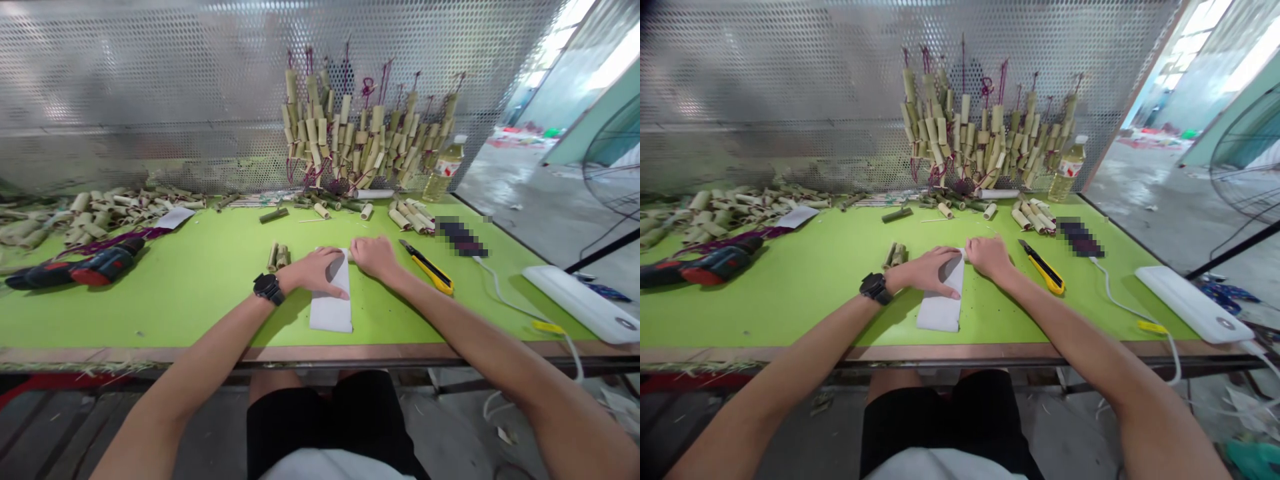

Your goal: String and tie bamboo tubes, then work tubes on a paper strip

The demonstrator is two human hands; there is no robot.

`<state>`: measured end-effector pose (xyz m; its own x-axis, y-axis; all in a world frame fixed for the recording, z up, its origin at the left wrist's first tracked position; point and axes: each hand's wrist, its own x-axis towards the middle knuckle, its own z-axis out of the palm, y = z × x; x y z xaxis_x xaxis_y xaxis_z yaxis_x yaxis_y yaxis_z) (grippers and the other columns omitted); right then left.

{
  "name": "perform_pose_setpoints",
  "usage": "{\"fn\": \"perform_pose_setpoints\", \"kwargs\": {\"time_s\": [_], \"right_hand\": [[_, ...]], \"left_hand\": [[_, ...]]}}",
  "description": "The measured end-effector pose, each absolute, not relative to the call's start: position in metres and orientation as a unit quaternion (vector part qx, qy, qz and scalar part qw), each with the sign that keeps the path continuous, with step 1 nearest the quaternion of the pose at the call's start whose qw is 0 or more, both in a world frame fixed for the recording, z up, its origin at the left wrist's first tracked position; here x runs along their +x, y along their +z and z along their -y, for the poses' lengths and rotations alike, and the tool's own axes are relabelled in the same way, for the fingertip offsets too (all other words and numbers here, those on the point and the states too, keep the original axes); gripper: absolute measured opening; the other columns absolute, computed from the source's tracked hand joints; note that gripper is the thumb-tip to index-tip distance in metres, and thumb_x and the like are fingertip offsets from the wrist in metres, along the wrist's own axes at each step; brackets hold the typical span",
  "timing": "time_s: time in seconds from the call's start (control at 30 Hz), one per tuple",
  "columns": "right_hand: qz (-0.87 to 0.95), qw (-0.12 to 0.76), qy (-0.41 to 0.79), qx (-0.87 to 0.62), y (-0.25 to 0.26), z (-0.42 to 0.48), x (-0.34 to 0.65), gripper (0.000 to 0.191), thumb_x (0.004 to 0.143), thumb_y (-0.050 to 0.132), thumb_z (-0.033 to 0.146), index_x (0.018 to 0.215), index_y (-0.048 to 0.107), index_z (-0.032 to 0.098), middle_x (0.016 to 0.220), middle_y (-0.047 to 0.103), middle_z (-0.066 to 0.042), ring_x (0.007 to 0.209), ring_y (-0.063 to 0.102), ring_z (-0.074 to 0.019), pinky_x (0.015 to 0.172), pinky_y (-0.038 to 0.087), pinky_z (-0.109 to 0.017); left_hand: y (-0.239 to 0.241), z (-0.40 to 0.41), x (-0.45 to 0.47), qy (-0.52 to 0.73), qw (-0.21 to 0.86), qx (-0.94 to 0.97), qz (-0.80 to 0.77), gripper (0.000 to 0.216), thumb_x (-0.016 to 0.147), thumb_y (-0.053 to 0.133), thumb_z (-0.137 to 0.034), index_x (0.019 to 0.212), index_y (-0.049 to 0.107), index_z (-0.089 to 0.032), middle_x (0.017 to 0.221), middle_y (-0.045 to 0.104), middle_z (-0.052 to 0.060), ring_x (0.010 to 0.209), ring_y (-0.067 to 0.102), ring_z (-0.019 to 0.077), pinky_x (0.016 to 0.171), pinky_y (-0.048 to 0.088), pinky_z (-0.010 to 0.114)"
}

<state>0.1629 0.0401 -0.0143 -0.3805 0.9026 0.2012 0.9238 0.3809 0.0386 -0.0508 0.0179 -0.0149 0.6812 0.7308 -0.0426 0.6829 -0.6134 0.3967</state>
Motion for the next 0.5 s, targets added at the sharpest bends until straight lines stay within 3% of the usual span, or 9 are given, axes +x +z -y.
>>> {"fn": "perform_pose_setpoints", "kwargs": {"time_s": [0.5], "right_hand": [[0.818, 0.134, -0.024, -0.559, -0.0112, -0.0408, 0.1679, 0.049, 0.111, 0.032, 0.025, 0.091, 0.075, 0.012, 0.092, 0.079, -0.014, 0.068, 0.060, -0.0184, 0.083, 0.039, -0.037]], "left_hand": [[-0.0188, -0.0169, -0.0505, 0.106, 0.227, 0.889, -0.383, 0.134, 0.066, 0.079, -0.089, 0.166, 0.034, -0.012, 0.169, 0.036, 0.027, 0.157, 0.035, 0.0464, 0.129, 0.032, 0.058]]}}
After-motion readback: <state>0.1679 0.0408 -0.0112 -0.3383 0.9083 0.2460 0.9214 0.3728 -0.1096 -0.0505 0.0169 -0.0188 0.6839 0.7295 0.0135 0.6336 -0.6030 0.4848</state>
